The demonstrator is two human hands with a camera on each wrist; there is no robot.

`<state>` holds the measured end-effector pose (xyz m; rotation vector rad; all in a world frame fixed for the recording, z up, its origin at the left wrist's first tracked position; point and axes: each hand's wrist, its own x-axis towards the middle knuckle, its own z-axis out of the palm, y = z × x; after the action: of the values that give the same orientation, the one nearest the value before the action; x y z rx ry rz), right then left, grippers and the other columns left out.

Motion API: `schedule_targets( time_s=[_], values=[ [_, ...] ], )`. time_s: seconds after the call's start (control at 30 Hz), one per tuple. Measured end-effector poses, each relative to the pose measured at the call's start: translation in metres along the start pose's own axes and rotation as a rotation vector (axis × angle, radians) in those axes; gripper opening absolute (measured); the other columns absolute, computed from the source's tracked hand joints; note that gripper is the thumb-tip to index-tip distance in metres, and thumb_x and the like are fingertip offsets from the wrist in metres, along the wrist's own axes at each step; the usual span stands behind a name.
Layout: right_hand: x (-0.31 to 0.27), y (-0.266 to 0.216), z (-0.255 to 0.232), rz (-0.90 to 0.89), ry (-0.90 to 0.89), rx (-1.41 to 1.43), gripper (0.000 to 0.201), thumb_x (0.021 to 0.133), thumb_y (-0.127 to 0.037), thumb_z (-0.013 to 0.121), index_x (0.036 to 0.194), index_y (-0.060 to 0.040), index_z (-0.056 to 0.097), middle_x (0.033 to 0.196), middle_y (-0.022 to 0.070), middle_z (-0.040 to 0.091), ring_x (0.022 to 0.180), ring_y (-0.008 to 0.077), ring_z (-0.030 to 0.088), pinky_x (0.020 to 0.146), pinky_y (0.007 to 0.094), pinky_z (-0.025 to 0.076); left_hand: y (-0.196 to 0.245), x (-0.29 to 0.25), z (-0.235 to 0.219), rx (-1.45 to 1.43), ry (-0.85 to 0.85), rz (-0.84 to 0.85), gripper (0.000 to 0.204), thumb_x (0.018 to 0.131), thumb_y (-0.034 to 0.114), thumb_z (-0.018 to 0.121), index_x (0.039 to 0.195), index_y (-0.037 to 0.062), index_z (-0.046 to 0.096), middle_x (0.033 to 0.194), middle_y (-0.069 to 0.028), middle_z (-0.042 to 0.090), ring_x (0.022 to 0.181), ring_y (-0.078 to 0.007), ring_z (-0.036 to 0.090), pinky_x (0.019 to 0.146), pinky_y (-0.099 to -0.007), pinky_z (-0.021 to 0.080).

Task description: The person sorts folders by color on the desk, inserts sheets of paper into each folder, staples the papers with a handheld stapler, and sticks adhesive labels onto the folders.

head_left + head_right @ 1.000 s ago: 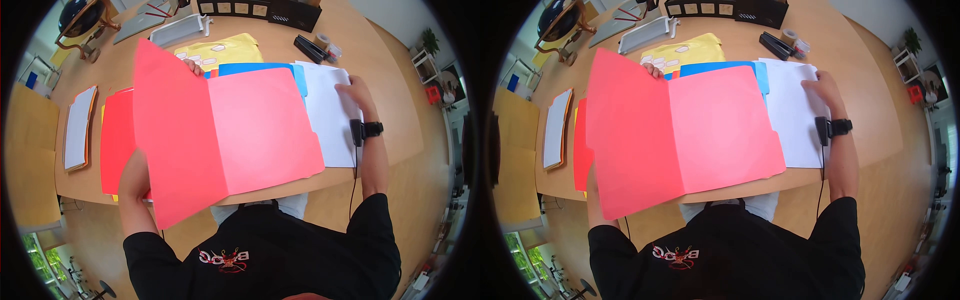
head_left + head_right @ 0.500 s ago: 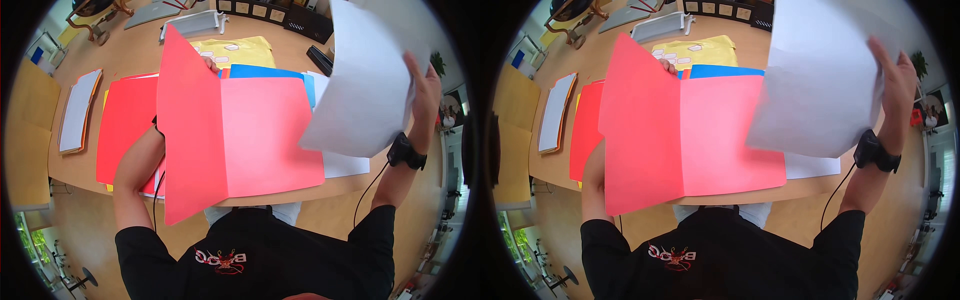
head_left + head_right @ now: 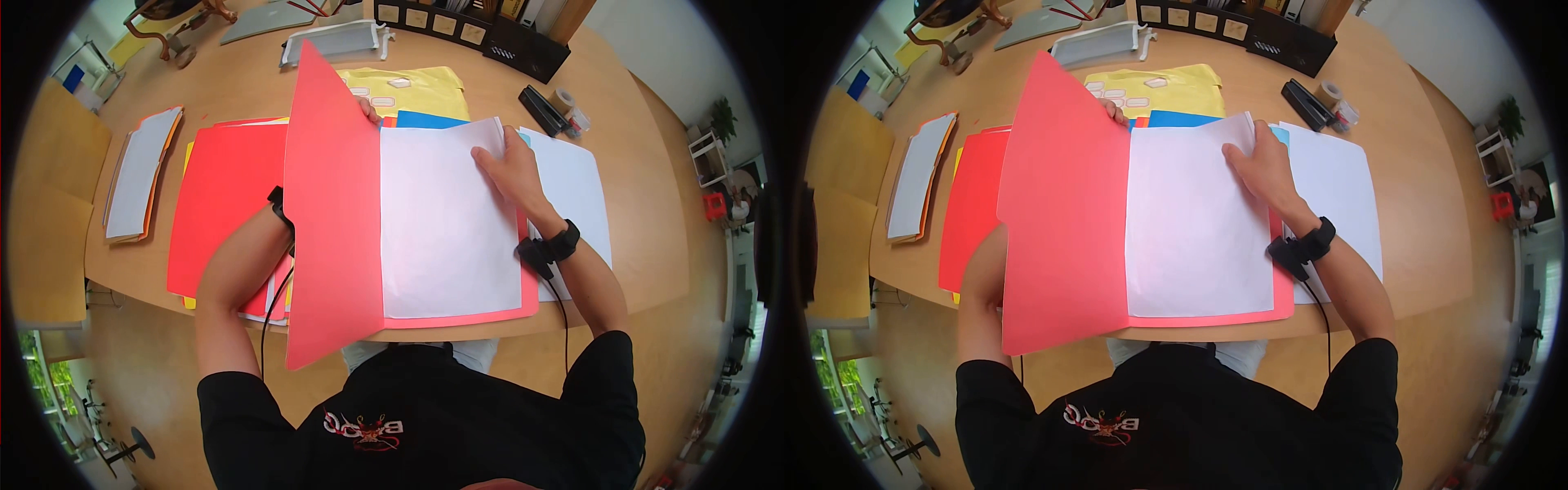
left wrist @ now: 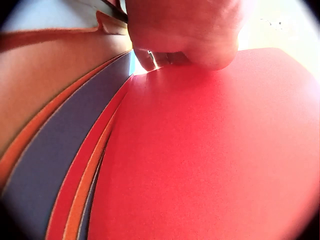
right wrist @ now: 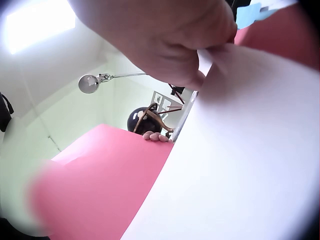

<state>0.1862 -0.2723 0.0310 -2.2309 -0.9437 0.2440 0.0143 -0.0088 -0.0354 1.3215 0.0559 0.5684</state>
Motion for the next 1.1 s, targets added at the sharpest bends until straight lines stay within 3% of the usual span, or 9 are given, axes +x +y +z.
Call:
schedule_targets(
  time_s=[0.43,0.57,0.63,0.7,0.73,0.8,0.83,0.9,1.1],
  values=[
    [-0.01,0.001,-0.012,-0.011,-0.116,0.003,0.061,0.08,-0.032,0.076,0.123,0.0046,0.054,0.107,0.0237,0.069,0.096,0.0346,0.068,0.086,0.0385,0.053,0.013,-0.003,0.008,-0.178,0.02,-0.186,0.014,0.097,0.017,0.058,0.092,0.0032,0.058,0.088,-0.0041,0.057,0.083,-0.0112,0.052,0.076,-0.0245,0.047],
    [-0.011,-0.008,-0.02,-0.011,-0.076,-0.048,0.063,0.08,-0.037,0.077,0.123,0.004,0.055,0.108,0.0227,0.068,0.098,0.0341,0.067,0.086,0.0392,0.052,0.012,-0.007,0.012,-0.115,0.015,-0.056,0.015,0.097,0.017,0.058,0.093,0.003,0.058,0.089,-0.0043,0.058,0.084,-0.0114,0.053,0.077,-0.0245,0.047],
    [0.006,-0.007,-0.031,-0.098,0.079,-0.331,0.064,0.081,-0.04,0.076,0.123,0.005,0.055,0.109,0.0222,0.067,0.102,0.0341,0.065,0.088,0.0415,0.051,0.013,-0.006,0.009,-0.109,0.013,-0.034,0.015,0.098,0.017,0.058,0.093,0.003,0.058,0.089,-0.0043,0.058,0.084,-0.0115,0.054,0.078,-0.0246,0.047],
    [0.051,0.034,-0.04,-0.412,0.268,-0.527,0.06,0.084,-0.038,0.072,0.124,0.0049,0.055,0.107,0.0202,0.067,0.106,0.0326,0.062,0.09,0.0423,0.049,0.015,-0.005,0.006,-0.134,-0.061,-0.091,0.015,0.098,0.018,0.057,0.094,0.0038,0.057,0.09,-0.0047,0.057,0.086,-0.0123,0.054,0.078,-0.0252,0.047],
    [0.067,0.044,-0.046,-0.402,0.274,-0.53,0.06,0.084,-0.038,0.072,0.124,0.0049,0.055,0.107,0.0202,0.067,0.106,0.0326,0.062,0.09,0.0423,0.049,0.007,-0.002,0.005,-0.136,-0.073,-0.094,0.015,0.098,0.018,0.057,0.094,0.0038,0.057,0.09,-0.0047,0.057,0.086,-0.0123,0.054,0.078,-0.0252,0.047],
    [0.091,0.056,-0.058,-0.446,0.302,-0.976,0.047,0.086,-0.032,0.069,0.117,0.0033,0.063,0.108,0.0183,0.068,0.11,0.0326,0.06,0.092,0.0427,0.047,-0.015,0.003,0.001,-0.356,0.0,0.015,0.015,0.099,0.019,0.057,0.094,0.0048,0.056,0.092,-0.0049,0.057,0.089,-0.0135,0.054,0.079,-0.026,0.048],
    [0.099,0.061,-0.06,-0.441,0.31,-0.973,0.047,0.086,-0.032,0.069,0.117,0.0033,0.063,0.108,0.0183,0.068,0.11,0.0326,0.06,0.092,0.0427,0.047,-0.013,0.004,0.0,-0.351,-0.007,0.016,0.015,0.099,0.019,0.057,0.094,0.0048,0.056,0.092,-0.0049,0.057,0.089,-0.0135,0.054,0.079,-0.026,0.048],
    [0.11,0.07,-0.059,-0.172,0.004,-1.124,0.037,0.084,-0.03,0.07,0.105,0.0001,0.07,0.111,0.018,0.067,0.111,0.0337,0.06,0.094,0.0436,0.045,-0.008,0.002,-0.005,-0.286,-0.056,-0.055,0.015,0.099,0.02,0.057,0.095,0.0056,0.055,0.093,-0.0053,0.056,0.091,-0.0149,0.054,0.083,-0.0279,0.049],
    [0.13,0.083,-0.065,-0.09,0.033,-1.094,0.046,0.08,-0.041,0.074,0.099,0.0012,0.071,0.105,0.0195,0.067,0.109,0.0358,0.059,0.095,0.042,0.047,-0.031,0.015,-0.024,-0.326,-0.143,-0.025,0.016,0.099,0.021,0.057,0.096,0.0052,0.056,0.093,-0.006,0.056,0.094,-0.0161,0.056,0.09,-0.0305,0.048]
  ],
)
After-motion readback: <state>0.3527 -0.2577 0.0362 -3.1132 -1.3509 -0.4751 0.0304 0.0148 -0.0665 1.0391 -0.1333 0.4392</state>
